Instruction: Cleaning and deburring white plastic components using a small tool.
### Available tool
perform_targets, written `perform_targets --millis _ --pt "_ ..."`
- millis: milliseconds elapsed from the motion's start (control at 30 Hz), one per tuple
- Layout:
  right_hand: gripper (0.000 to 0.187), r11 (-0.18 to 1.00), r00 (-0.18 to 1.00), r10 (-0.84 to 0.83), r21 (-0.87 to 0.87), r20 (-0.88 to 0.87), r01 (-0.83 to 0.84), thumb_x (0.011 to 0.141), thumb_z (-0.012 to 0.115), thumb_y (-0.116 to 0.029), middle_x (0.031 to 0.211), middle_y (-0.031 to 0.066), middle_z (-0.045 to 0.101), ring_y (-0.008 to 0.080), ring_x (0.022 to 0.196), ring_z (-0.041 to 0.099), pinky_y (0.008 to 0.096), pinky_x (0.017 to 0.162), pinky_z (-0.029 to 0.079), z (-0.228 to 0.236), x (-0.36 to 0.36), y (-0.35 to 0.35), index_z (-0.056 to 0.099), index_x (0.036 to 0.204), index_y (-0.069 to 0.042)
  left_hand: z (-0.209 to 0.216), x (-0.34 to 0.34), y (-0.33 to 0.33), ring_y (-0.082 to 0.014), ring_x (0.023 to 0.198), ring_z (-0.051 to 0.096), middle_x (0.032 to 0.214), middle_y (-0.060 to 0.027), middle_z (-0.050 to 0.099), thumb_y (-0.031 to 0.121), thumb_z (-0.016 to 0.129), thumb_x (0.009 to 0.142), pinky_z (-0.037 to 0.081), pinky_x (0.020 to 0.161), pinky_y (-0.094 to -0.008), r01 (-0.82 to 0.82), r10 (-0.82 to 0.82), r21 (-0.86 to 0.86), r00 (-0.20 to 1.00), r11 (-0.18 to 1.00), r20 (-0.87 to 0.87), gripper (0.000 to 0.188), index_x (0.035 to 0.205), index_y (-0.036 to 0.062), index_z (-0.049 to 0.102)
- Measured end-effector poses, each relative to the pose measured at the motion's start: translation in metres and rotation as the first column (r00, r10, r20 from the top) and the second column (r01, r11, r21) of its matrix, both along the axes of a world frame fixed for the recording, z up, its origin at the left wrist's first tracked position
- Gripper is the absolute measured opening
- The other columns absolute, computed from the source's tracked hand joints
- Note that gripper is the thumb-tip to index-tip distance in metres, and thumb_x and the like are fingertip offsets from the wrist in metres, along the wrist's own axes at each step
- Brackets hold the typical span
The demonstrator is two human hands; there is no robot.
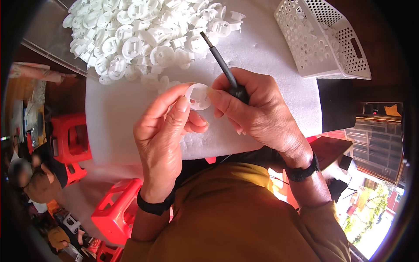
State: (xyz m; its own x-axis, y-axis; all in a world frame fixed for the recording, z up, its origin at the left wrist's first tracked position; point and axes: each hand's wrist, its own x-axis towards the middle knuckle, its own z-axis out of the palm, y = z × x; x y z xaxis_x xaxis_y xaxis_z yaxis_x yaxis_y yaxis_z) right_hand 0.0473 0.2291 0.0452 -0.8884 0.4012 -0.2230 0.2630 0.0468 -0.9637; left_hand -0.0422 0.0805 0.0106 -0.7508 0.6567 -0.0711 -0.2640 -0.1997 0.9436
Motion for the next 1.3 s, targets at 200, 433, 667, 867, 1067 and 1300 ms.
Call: perform_targets --millis 200,433,667,867,1067,1300 --pt "0.018 0.996 0.993 0.060 0.065 -0.097 -0.054 0.091 0.064 -0.018 0.067 -0.0012 0.059 0.0013 0.049 0.045 0.0182 0.043 0.036 -0.005 0.001 0.000 0.062 0.093 0.000 0.001 0.002 -0.003 -0.0152 0.079 0.065 0.096 -0.0095 0.066 0.012 0.056 0.095 0.055 0.069 -0.0272 -0.020 0.020 -0.012 1.000 1.000 -0.021 0.026 0.117 -0.0032 0.058" --pt "0.016 0.991 0.997 -0.006 -0.136 -0.081 -0.006 0.090 0.065 -0.015 0.067 0.0003 0.060 0.0019 0.049 0.046 0.0178 0.043 0.036 0.001 0.003 -0.001 0.062 0.094 0.000 0.000 0.003 -0.005 -0.0160 0.093 0.062 0.111 -0.0118 0.061 0.009 0.055 0.094 0.054 0.079 -0.0293 0.082 -0.076 0.060 0.992 0.995 -0.099 0.032 0.123 -0.0047 0.054" --pt "0.011 0.987 0.996 0.085 -0.135 -0.037 -0.089 0.089 0.063 -0.011 0.065 -0.0022 0.051 0.0045 0.058 0.044 0.0221 0.051 0.037 0.011 0.014 -0.002 0.062 0.088 0.000 0.005 0.003 -0.013 -0.0181 0.095 0.060 0.118 -0.0150 0.057 0.004 0.053 0.091 0.053 0.079 -0.0304 0.079 -0.066 0.029 0.947 0.996 -0.314 0.031 0.120 -0.0080 0.055" --pt "0.014 0.992 0.987 0.123 0.008 -0.103 -0.122 0.085 0.070 -0.008 0.067 -0.0003 0.059 0.0019 0.052 0.048 0.0179 0.044 0.037 0.003 0.019 -0.003 0.063 0.093 0.000 0.009 0.007 -0.012 -0.0184 0.093 0.061 0.115 -0.0155 0.057 0.003 0.053 0.090 0.055 0.074 -0.0292 0.032 -0.020 0.020 0.905 0.999 -0.425 0.028 0.116 -0.0081 0.057" --pt "0.015 0.991 0.990 0.117 -0.050 -0.076 -0.121 0.083 0.072 -0.007 0.070 -0.0016 0.057 0.0023 0.059 0.049 0.0182 0.049 0.038 0.011 0.020 -0.005 0.063 0.093 0.000 0.010 0.011 -0.011 -0.0154 0.089 0.061 0.109 -0.0129 0.057 -0.005 0.057 0.089 0.052 0.075 -0.0247 -0.029 0.027 0.005 0.832 1.000 -0.554 0.025 0.114 -0.0065 0.060" --pt "0.018 0.980 0.971 0.136 0.171 -0.195 -0.103 0.081 0.074 -0.006 0.071 -0.0004 0.058 0.0048 0.062 0.051 0.0209 0.053 0.042 0.004 0.023 -0.004 0.062 0.092 0.001 0.017 0.016 -0.008 -0.0167 0.088 0.062 0.111 -0.0168 0.061 0.001 0.055 0.090 0.056 0.072 -0.0280 -0.060 0.035 -0.020 0.792 0.998 -0.610 0.026 0.114 -0.0086 0.058"
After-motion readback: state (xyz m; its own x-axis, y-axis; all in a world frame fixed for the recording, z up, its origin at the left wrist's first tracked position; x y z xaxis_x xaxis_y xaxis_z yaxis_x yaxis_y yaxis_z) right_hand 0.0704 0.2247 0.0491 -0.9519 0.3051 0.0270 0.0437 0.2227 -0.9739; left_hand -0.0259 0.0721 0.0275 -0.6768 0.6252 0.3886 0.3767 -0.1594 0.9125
